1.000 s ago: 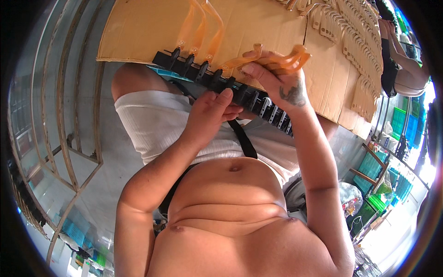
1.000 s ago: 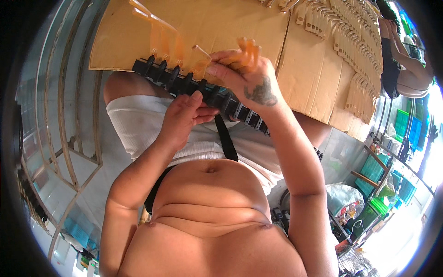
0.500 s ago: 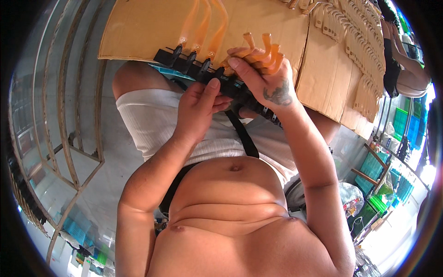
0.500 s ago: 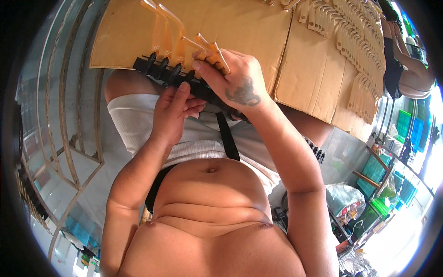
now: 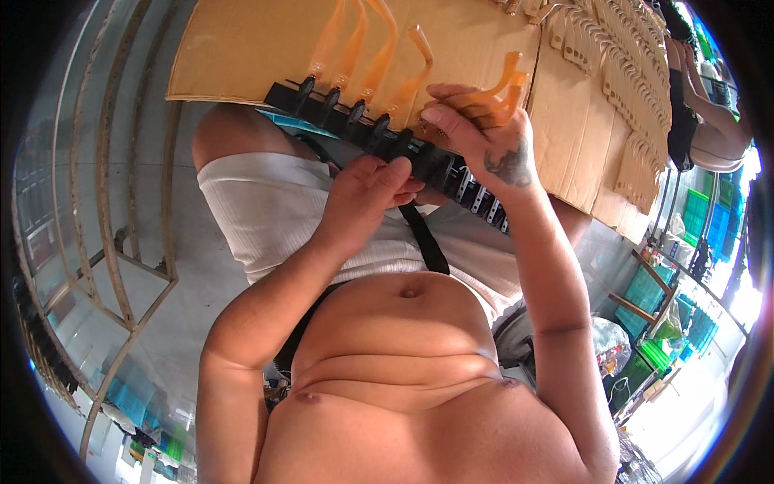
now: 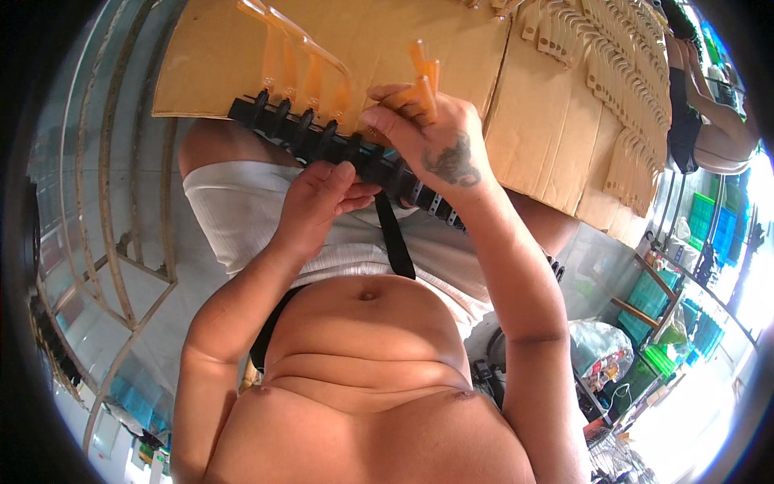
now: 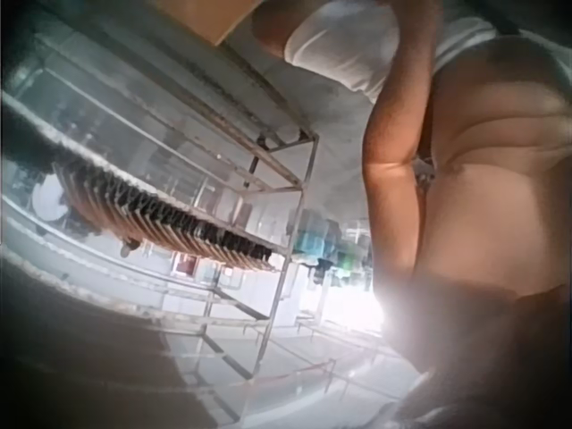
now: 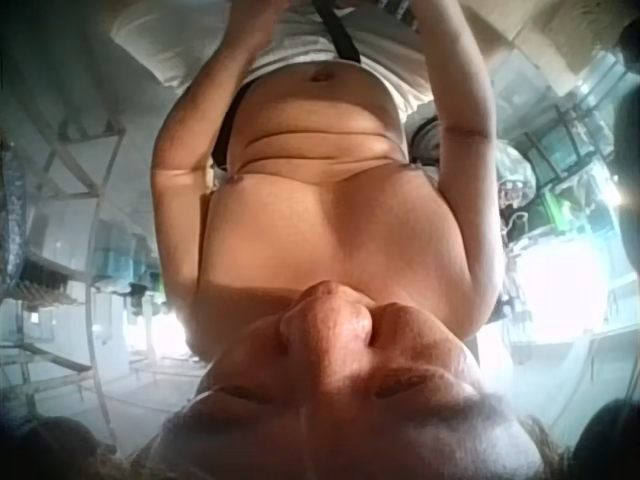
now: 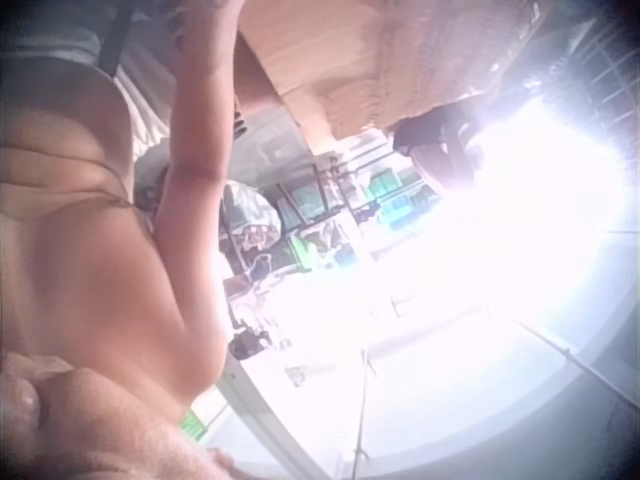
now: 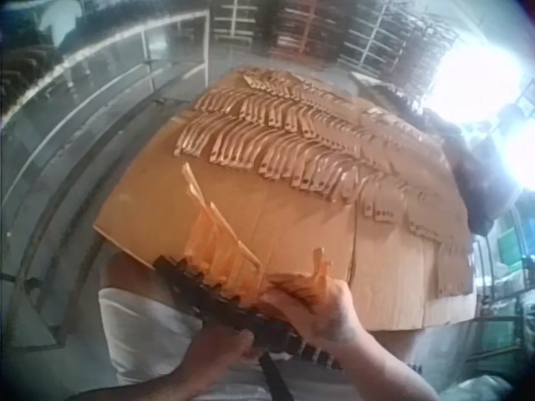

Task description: The person inserts clear plastic hooks into slots on a black plastic hanger base. They repeatedly pick up hooks from a cardboard sheet and attach them to the base, then place the assembled hanger onto a nearby rack.

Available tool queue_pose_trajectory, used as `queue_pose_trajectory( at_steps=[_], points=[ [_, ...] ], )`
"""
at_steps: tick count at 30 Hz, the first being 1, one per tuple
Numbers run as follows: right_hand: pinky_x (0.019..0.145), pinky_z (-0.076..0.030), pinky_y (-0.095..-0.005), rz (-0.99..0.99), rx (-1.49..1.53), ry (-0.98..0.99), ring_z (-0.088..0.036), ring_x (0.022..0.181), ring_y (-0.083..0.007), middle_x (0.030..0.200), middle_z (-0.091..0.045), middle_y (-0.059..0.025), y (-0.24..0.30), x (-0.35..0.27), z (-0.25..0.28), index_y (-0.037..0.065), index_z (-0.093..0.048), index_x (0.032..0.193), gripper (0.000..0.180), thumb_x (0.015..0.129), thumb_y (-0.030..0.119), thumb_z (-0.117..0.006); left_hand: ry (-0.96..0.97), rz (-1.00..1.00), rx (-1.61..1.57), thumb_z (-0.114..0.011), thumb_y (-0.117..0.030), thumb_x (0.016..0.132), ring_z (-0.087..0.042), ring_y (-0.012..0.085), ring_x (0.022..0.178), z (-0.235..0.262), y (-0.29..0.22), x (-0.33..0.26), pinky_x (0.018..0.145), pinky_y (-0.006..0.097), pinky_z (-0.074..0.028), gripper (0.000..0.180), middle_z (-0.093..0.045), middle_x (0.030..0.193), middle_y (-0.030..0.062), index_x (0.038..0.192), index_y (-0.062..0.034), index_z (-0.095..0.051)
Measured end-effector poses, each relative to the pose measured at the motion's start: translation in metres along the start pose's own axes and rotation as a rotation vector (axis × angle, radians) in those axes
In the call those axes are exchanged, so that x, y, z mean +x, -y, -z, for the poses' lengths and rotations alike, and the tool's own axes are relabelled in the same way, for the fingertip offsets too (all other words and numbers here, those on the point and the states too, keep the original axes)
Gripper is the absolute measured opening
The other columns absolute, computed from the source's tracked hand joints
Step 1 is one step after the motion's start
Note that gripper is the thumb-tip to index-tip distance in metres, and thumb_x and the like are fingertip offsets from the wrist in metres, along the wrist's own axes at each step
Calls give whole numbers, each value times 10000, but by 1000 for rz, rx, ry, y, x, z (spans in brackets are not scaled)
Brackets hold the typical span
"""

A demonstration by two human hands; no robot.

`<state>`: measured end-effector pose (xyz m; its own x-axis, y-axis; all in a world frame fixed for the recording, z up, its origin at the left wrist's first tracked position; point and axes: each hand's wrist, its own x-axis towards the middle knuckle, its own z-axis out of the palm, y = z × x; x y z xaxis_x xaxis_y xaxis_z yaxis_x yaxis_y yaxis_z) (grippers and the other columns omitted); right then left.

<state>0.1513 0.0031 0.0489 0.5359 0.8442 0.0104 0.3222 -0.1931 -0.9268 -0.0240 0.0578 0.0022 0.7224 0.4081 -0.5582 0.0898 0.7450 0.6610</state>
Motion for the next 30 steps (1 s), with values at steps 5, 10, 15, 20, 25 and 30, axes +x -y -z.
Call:
queue_pose_trajectory(
  at_steps=[5,10,15,20,25,30],
  points=[
    [650,-529,-289,40,-76,64,-691,720,-193,794,-697,-110,3,1,-1,33,-670,959,186,819,150,-706,3,6,-22,-576,-361,943,-677,201,906,2,2,1,779,326,-534,273,-677,934,86,892,-94,-552],
    [683,-536,-252,2,-104,176,-662,743,-119,812,-694,-81,11,6,3,-37,-650,1000,199,848,87,-684,-3,-4,-39,-562,-355,951,-679,190,882,2,4,2,766,316,-532,263,-682,912,73,907,-95,-565],
    [682,-530,-252,-42,-98,155,-656,744,-120,822,-692,-79,10,5,1,-32,-654,971,182,840,88,-692,17,-29,-42,-559,-358,952,-677,187,881,4,7,3,764,314,-531,268,-680,909,73,923,-92,-569],
    [672,-522,-261,484,-351,-46,-659,723,-140,820,-697,-100,-6,7,5,-6,-670,976,196,822,107,-716,-7,-18,-32,-568,-365,947,-677,198,890,0,3,1,763,313,-530,280,-668,908,71,921,-86,-564],
    [597,-493,-340,147,-298,-55,-629,664,-298,748,-651,-128,-15,1,-2,29,-700,866,192,744,168,-752,-8,-8,-24,-579,-375,939,-677,208,891,1,4,1,767,319,-527,296,-659,893,70,918,-80,-559],
    [569,-485,-339,90,-216,-24,-619,612,-300,688,-631,-142,-12,0,-8,19,-700,846,181,760,174,-736,-16,-10,-31,-582,-378,936,-676,206,887,0,3,0,776,323,-524,299,-665,895,75,916,-80,-564]
  ],
)
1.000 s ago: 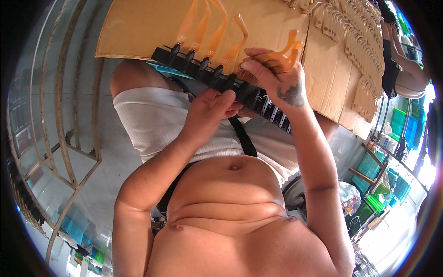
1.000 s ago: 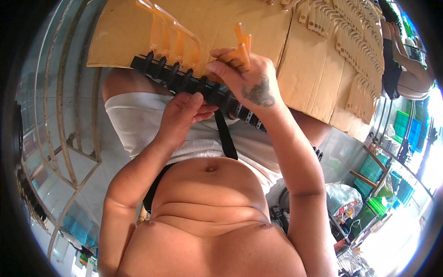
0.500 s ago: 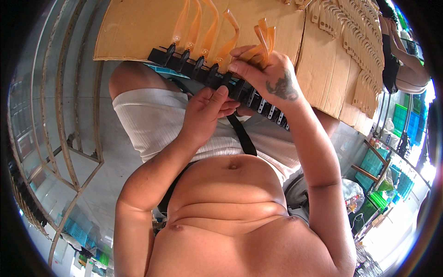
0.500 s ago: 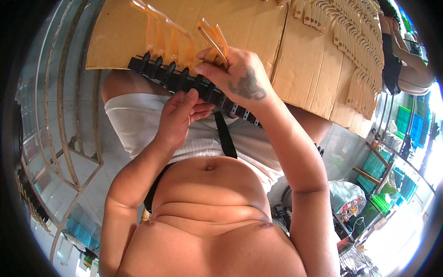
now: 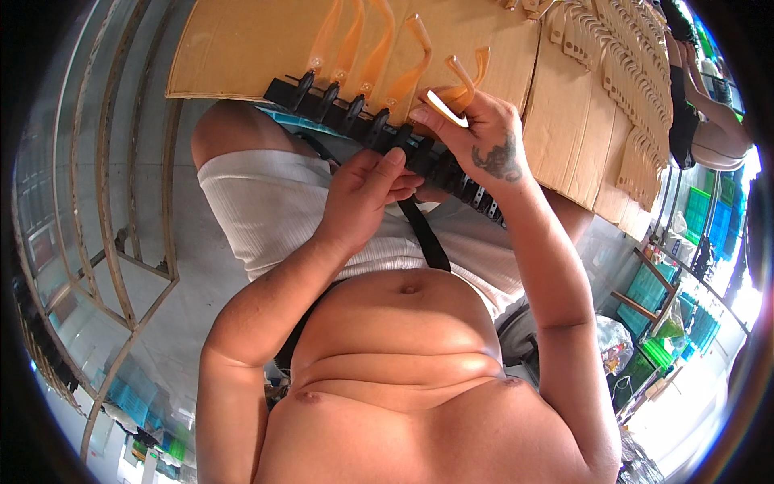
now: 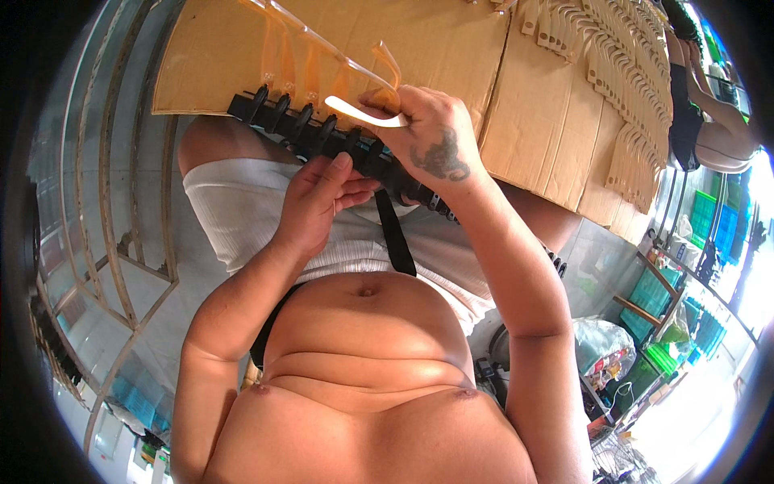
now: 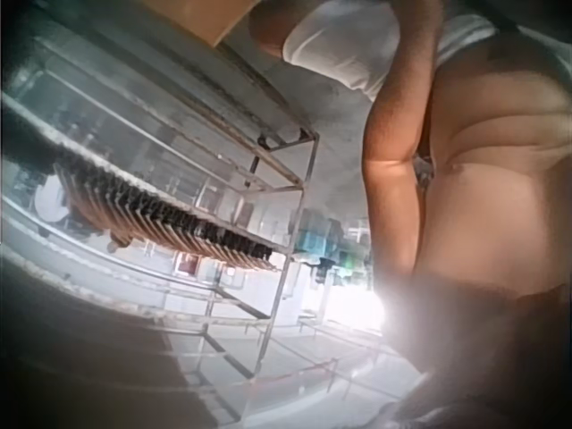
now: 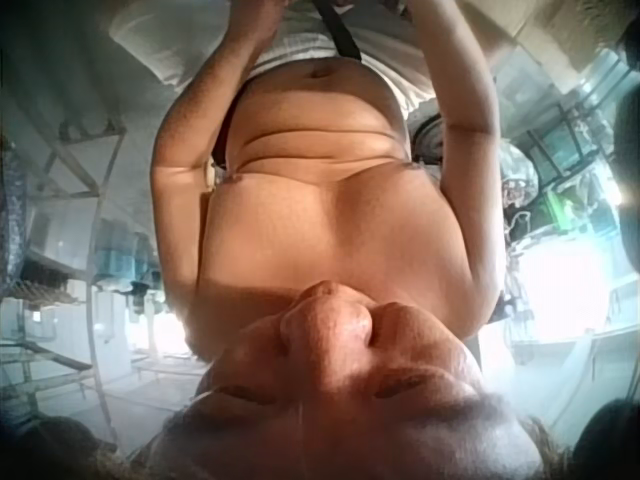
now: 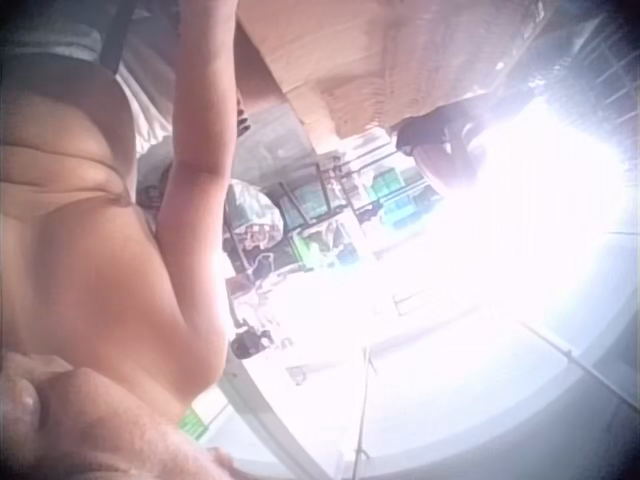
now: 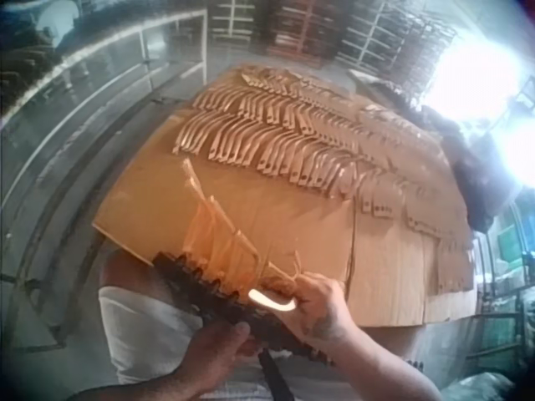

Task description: The person inserts clear plastic hooks into slots on a black plastic hanger base. They repeatedly pick up hooks from a cardboard sheet and attach them to the base, then place the assembled hanger onto a nearby rack.

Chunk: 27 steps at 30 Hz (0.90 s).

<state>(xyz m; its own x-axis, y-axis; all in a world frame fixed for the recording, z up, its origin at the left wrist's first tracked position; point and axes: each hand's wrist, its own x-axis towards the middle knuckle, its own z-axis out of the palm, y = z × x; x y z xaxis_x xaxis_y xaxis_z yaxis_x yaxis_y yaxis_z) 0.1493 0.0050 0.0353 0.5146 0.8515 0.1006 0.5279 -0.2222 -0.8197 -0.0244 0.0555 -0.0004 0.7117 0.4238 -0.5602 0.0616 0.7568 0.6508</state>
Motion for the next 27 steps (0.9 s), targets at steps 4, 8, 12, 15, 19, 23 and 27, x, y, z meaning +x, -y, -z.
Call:
queue_pose_trajectory(
  at_steps=[4,8,12,15,19,23,27],
  points=[
    [536,-465,-340,34,-44,23,-599,570,-300,644,-601,-156,-4,2,0,19,-704,823,194,758,198,-743,-6,-3,-23,-581,-364,940,-673,185,861,1,3,2,759,304,-526,295,-675,893,81,910,-70,-573],
    [527,-453,-350,68,-78,34,-589,564,-302,617,-578,-153,0,2,2,18,-701,809,213,751,217,-748,-30,-7,-40,-585,-338,943,-671,156,809,-3,0,1,723,267,-530,295,-673,860,76,909,-45,-576],
    [600,-472,-365,103,-103,71,-604,638,-309,675,-599,-155,3,1,7,17,-689,849,226,752,214,-742,-45,-11,-23,-603,-340,932,-667,156,826,-4,-1,0,735,267,-528,296,-673,853,79,906,-46,-575],
    [679,-488,-375,191,-53,102,-615,705,-315,764,-626,-154,-4,-3,16,20,-678,906,219,769,183,-725,-9,-25,27,-582,-361,939,-667,193,898,1,5,3,789,313,-519,277,-680,917,82,987,-88,-579],
    [669,-507,-352,206,-88,66,-630,732,-301,847,-648,-140,-5,-8,30,24,-674,977,198,802,116,-695,40,3,-8,-586,-363,936,-667,203,918,-5,4,1,795,323,-528,316,-679,919,93,1003,-54,-597],
    [629,-517,-301,17,98,1,-658,689,-255,796,-669,-119,-11,-18,26,37,-683,988,206,797,105,-716,135,53,11,-584,-366,936,-671,206,918,-8,9,5,805,327,-535,358,-682,949,109,1004,-15,-611],
    [639,-525,-284,22,61,-35,-684,707,-214,780,-685,-115,0,-21,17,41,-697,966,196,791,122,-731,85,64,25,-580,-361,940,-674,202,914,-10,9,6,797,312,-537,362,-684,974,119,998,-5,-611]
  ],
)
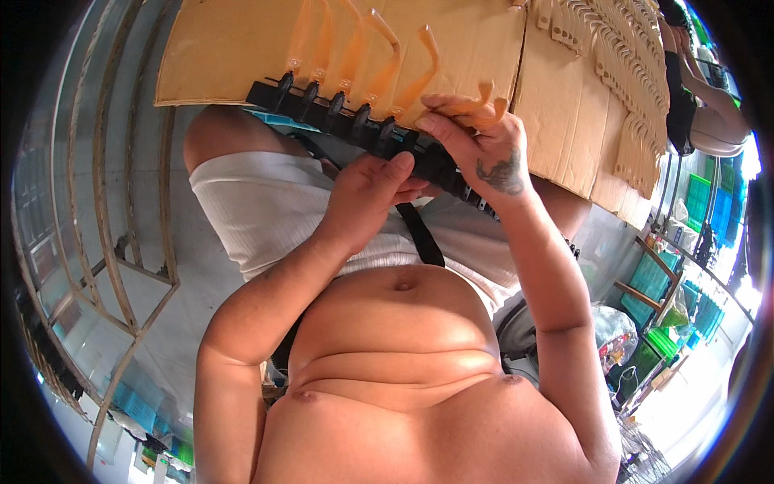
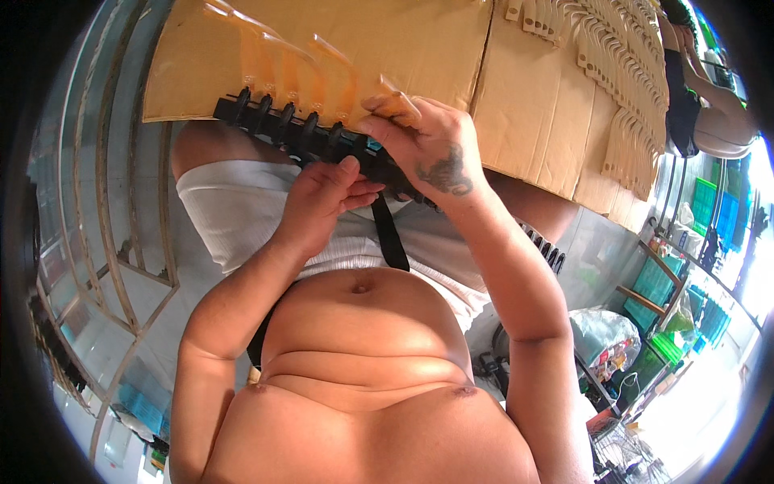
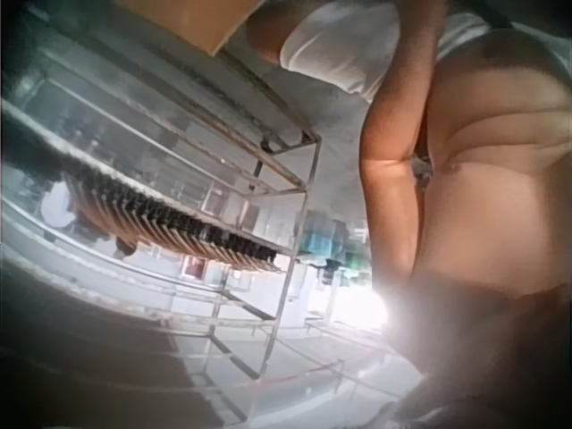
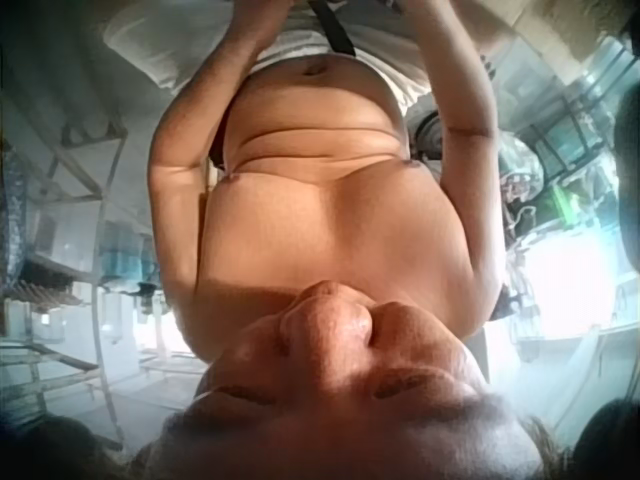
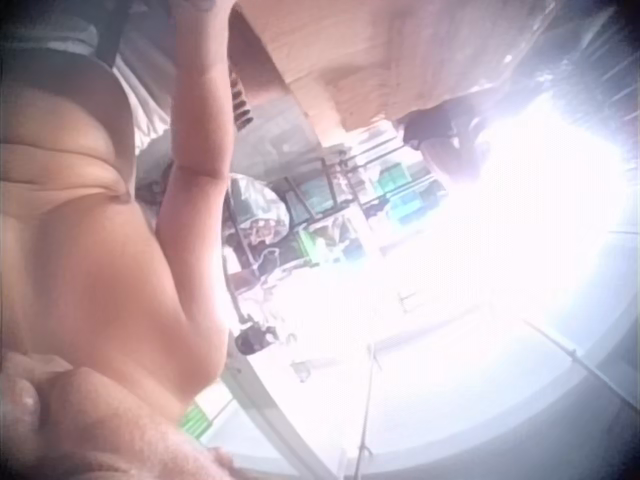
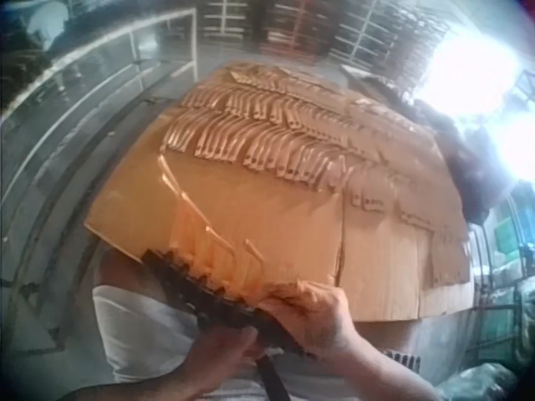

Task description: The person inserts clear plastic hooks into slots on a black plastic hanger base. They repeatedly pick up hooks from a cardboard sheet and attach them to the base, then place the assembled hanger onto a nearby rack.

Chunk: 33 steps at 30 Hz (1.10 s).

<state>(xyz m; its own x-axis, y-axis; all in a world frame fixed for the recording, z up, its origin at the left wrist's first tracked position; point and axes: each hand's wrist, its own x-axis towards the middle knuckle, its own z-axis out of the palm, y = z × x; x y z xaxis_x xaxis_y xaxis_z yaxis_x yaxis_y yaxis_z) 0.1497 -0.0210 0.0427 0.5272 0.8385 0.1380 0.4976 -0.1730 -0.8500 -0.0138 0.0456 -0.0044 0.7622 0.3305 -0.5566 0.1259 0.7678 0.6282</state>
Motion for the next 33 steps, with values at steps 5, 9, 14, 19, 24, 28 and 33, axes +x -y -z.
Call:
queue_pose_trajectory(
  at_steps=[5,9,14,19,24,28,33],
  points=[
    [639,-527,-284,-76,2,20,-692,709,-206,791,-694,-121,5,1,0,39,-706,942,180,794,138,-728,-24,-4,-8,-592,-347,935,-680,212,900,-2,-2,-2,767,304,-545,338,-681,949,118,954,-10,-598],
    [642,-529,-286,-64,20,14,-692,706,-210,795,-696,-124,2,1,0,33,-705,940,186,793,143,-727,-37,-8,-14,-598,-329,934,-683,221,885,-3,-2,-3,748,304,-550,316,-677,927,115,926,-13,-585],
    [724,-523,-248,-105,-10,104,-679,772,-133,826,-714,-104,7,2,4,2,-683,996,201,837,123,-702,-30,-4,6,-602,-358,928,-680,217,881,-1,0,-2,767,315,-547,347,-675,936,112,951,-12,-591],
    [697,-518,-295,25,-95,174,-673,762,-235,815,-687,-139,-1,-1,19,7,-658,1011,204,856,139,-664,54,-32,14,-601,-358,927,-668,201,917,4,7,3,812,314,-532,351,-675,973,105,1024,-21,-605],
    [671,-514,-343,-156,15,139,-661,735,-295,782,-661,-152,-2,-7,28,12,-653,943,163,867,155,-638,86,56,43,-584,-320,942,-650,180,973,-16,4,-4,839,303,-518,332,-680,984,97,1081,-19,-600],
    [665,-513,-350,-52,-105,203,-653,736,-321,767,-656,-147,5,-4,31,35,-652,939,146,863,158,-639,118,71,34,-561,-297,958,-661,179,950,-11,16,4,823,299,-525,308,-684,969,104,1060,-7,-585],
    [687,-516,-286,0,-128,255,-669,726,-192,784,-682,-126,5,-4,31,-8,-658,947,142,890,119,-625,63,66,35,-551,-310,963,-676,179,900,-14,14,1,788,292,-537,314,-689,950,116,979,0,-602]
  ],
)
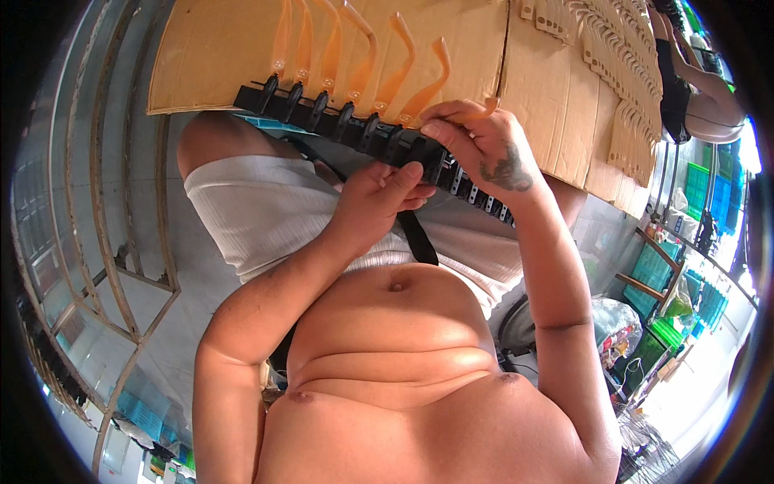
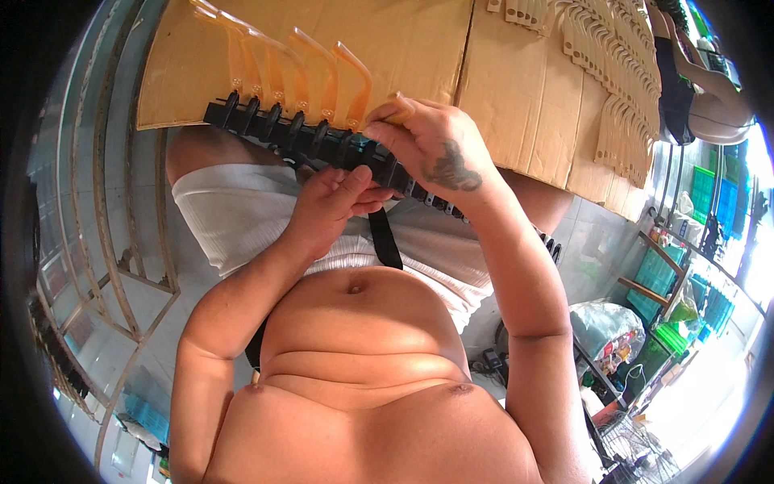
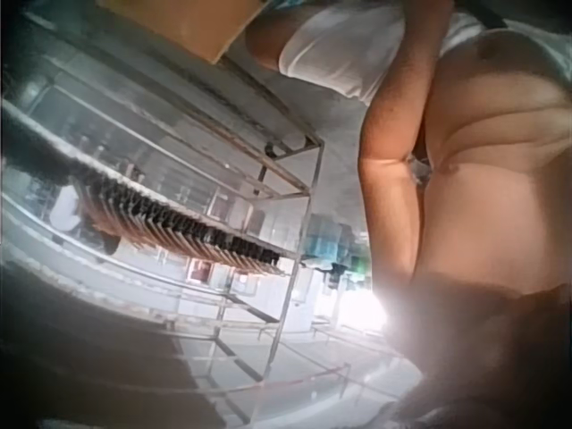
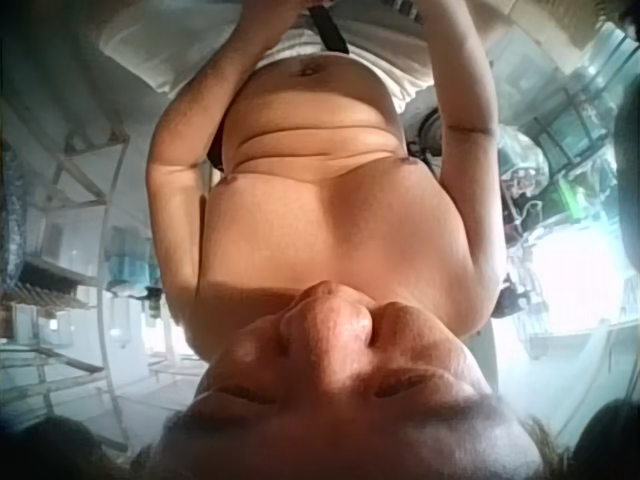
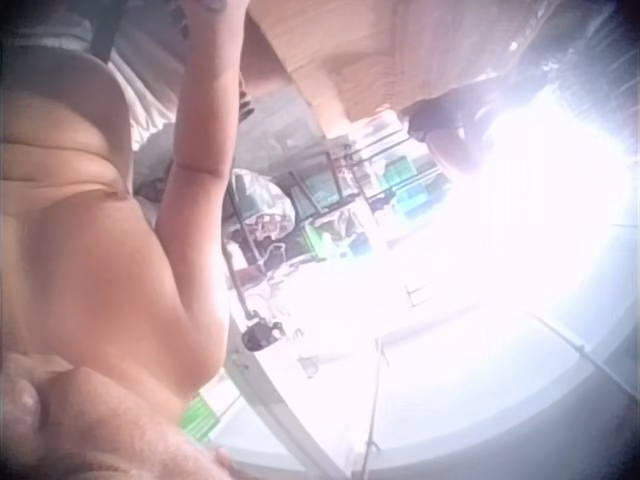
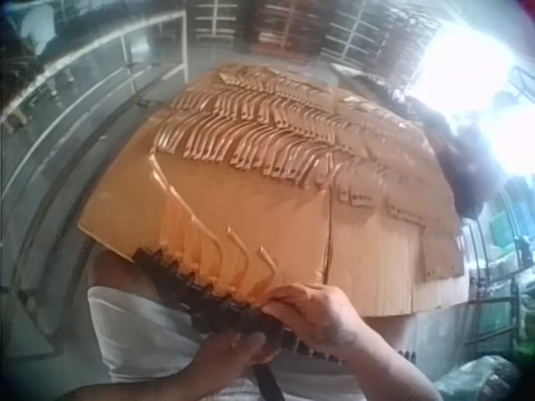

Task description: The person inserts clear plastic hooks into slots on a black plastic hanger base. They repeatedly pick up hooks from a cardboard sheet and attach them to the base, then place the assembled hanger onto a nearby rack.

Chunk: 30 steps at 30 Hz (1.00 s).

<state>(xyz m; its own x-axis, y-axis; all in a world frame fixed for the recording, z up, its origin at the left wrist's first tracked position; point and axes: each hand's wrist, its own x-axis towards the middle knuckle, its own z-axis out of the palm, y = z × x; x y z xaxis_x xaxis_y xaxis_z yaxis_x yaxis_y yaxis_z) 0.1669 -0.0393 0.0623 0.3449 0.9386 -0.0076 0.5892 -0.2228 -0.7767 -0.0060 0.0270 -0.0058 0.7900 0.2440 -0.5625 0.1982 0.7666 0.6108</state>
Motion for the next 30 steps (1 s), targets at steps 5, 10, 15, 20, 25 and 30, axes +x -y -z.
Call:
queue_pose_trajectory(
  at_steps=[5,10,15,20,25,30],
  points=[
    [674,-517,-285,-12,-27,31,-669,711,-200,797,-685,-132,-2,1,0,-9,-658,948,151,886,126,-632,0,-11,25,-556,-322,959,-678,180,885,3,4,1,778,296,-543,340,-690,956,121,993,12,-611],
    [667,-518,-312,-23,18,28,-663,721,-233,800,-676,-135,-5,0,0,10,-658,953,177,847,151,-672,26,32,32,-557,-333,956,-665,188,927,4,6,4,820,317,-533,361,-680,1004,132,1039,16,-602],
    [670,-523,-337,-67,192,17,-670,748,-273,807,-660,-157,-2,-10,15,2,-641,991,243,801,139,-705,228,230,137,-570,-329,948,-609,225,1069,-7,8,2,897,325,-501,375,-617,1163,141,1092,17,-574],
    [766,-510,-277,-155,183,-86,-651,858,-152,956,-700,-118,-23,-44,42,-22,-625,1096,246,873,82,-636,170,227,87,-575,-362,939,-663,178,932,-24,12,9,807,286,-530,386,-686,975,114,1001,12,-647],
    [689,-506,-270,-270,57,-270,-637,752,-158,864,-687,-122,-34,-78,71,-23,-656,1017,189,883,107,-627,-22,61,77,-598,-371,908,-687,198,840,-21,6,4,748,305,-550,369,-699,912,140,902,-8,-668],
    [646,-511,-281,-416,-4,-570,-649,709,-179,812,-678,-136,-87,-111,122,-9,-674,977,202,861,155,-661,-183,-47,30,-582,-357,913,-684,197,791,-7,-19,0,694,291,-552,379,-696,885,148,890,15,-654]
  ],
)
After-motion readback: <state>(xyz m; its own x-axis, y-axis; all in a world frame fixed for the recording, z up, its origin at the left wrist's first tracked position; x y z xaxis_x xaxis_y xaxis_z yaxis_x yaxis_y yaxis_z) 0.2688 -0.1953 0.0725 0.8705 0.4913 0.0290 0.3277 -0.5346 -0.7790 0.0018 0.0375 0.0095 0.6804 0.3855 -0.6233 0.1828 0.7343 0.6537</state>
